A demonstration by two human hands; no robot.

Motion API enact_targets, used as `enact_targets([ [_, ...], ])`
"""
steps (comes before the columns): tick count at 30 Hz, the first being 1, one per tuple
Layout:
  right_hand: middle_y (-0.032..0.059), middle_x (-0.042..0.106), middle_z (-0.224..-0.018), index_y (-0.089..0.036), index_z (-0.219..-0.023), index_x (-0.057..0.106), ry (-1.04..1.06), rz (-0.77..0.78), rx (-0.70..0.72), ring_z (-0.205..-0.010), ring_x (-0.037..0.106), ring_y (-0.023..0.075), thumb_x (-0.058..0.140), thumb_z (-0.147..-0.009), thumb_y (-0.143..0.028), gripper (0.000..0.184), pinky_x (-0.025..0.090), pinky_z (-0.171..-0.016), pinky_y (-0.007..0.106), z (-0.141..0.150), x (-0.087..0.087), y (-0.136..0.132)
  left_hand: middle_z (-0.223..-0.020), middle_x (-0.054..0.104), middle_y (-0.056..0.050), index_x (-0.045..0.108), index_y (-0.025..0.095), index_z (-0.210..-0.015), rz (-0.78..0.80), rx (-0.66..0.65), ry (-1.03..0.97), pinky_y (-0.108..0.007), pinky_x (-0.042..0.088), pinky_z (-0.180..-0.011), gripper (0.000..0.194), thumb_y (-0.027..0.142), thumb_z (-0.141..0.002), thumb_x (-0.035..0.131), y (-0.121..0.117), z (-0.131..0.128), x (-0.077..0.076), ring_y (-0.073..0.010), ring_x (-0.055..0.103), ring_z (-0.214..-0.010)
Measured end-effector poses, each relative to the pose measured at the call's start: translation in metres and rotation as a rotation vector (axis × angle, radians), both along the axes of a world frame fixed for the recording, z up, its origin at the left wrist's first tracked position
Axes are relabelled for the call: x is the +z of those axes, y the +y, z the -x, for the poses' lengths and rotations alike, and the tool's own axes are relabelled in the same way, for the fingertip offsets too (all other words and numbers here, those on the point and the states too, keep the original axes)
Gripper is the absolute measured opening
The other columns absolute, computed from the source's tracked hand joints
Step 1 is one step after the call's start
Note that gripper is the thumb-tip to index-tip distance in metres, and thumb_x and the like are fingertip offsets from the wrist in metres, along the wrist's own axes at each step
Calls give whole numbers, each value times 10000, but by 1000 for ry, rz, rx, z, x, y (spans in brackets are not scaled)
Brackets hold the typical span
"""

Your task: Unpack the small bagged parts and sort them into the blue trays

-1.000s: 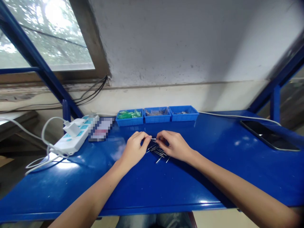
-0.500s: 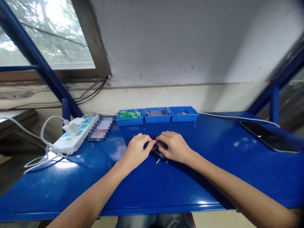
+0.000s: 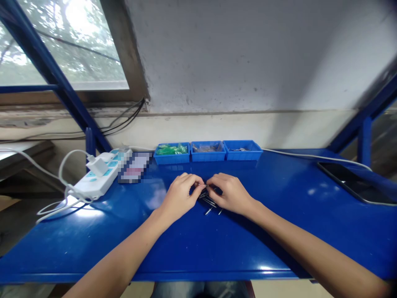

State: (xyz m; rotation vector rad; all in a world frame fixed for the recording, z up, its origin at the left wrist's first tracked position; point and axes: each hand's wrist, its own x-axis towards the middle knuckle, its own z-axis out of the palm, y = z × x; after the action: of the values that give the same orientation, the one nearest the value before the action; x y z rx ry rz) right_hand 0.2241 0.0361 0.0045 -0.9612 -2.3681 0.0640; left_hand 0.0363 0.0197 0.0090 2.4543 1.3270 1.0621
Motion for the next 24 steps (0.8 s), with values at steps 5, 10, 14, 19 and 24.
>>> enact_targets([
  [5, 29, 614, -769, -181, -1013, 529, 138, 44, -2, -700, 572, 147, 504, -865, -249, 165, 417, -644, 250, -1, -6, 2, -716, 607, 2, 573, 196, -776, 59, 88, -67, -279, 421, -695, 151, 271, -878, 489, 3, 2, 0, -162, 559, -735],
  [10, 33, 614, -768, -185, -940, 531, 158, -7, 64, -693, 569, 141, 482, -881, -217, 82, 418, -638, 248, -3, -6, 3, -667, 603, 20, 572, 180, -719, 202, 72, -221, -244, 416, -641, 262, 327, -898, 450, 5, 0, -3, -134, 566, -663],
  [14, 45, 623, -775, -181, -905, 538, 127, -57, 77, -691, 564, 146, 450, -906, -220, 97, 411, -637, 257, -4, -3, 4, -656, 602, 17, 554, 172, -670, 293, 50, -291, -247, 430, -652, 330, 369, -904, 430, 5, -3, -5, -139, 580, -671],
  [19, 47, 620, -738, -169, -907, 550, 143, -54, 21, -643, 556, 143, 416, -929, -260, 164, 407, -614, 254, -6, -1, 6, -767, 627, 6, 550, 195, -937, 218, 38, -276, -259, 451, -680, 135, 301, -864, 508, 2, -4, -5, -148, 596, -733],
  [24, 44, 620, -717, -173, -880, 564, 128, -12, 9, -628, 560, 139, 395, -938, -276, 207, 400, -597, 248, -9, -3, 7, -775, 635, -3, 581, 212, -834, 115, 44, -108, -301, 432, -743, 110, 262, -874, 492, 1, -3, -5, -165, 577, -772],
])
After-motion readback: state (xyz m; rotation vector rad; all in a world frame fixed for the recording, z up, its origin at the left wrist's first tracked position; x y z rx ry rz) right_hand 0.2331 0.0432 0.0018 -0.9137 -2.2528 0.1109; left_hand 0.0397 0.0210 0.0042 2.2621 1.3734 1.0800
